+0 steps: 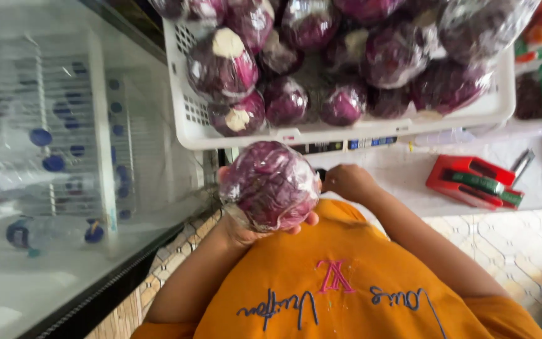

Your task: Weighing and sorting plastic-wrapped red cabbages on a digital scale

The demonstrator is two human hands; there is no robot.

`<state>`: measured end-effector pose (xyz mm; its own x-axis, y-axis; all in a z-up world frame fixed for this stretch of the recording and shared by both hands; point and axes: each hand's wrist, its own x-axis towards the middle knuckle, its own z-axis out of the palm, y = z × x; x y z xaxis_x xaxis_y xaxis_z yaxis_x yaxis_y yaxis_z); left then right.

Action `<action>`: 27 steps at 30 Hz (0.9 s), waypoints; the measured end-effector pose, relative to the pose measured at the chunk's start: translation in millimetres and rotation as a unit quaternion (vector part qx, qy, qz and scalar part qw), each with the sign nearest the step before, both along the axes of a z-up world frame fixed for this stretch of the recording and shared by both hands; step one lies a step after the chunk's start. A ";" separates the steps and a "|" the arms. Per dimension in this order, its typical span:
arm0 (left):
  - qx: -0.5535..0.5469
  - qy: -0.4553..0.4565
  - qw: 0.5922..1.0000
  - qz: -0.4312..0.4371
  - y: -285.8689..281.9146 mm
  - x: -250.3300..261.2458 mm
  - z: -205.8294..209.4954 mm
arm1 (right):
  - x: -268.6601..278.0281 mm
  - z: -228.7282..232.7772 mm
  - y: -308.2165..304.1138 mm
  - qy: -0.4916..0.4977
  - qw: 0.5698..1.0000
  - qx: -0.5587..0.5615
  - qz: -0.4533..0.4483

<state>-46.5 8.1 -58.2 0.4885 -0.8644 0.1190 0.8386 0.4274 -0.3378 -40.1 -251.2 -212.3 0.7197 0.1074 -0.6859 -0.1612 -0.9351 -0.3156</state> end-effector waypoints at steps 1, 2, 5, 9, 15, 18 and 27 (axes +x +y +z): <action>-0.001 0.014 1.000 -0.001 3.6 -6.5 -0.4 | -6.8 8.1 -0.7 0.014 1.000 -0.001 -0.001; -0.005 0.023 1.000 0.009 7.0 -6.6 -0.5 | -4.4 16.7 -1.7 -0.005 1.000 0.000 -0.013; -0.015 0.043 0.999 0.023 14.6 -3.9 1.2 | -13.7 -4.3 -18.1 -0.056 0.997 0.039 -0.044; -0.020 0.028 0.999 0.016 20.4 -1.8 -4.0 | -28.2 -14.9 -31.7 -0.098 0.976 0.149 -0.126; -0.066 0.050 0.996 -0.013 17.5 -9.7 -33.5 | -44.3 -19.5 -31.5 -0.059 0.957 0.217 -0.183; -0.065 0.054 0.996 -0.001 15.4 -5.1 -25.1 | -41.7 10.0 -32.2 -0.048 0.953 0.242 -0.176; 0.011 -0.008 0.998 0.065 5.4 -16.8 -23.8 | -45.8 -16.2 -43.2 -0.032 0.963 0.219 -0.151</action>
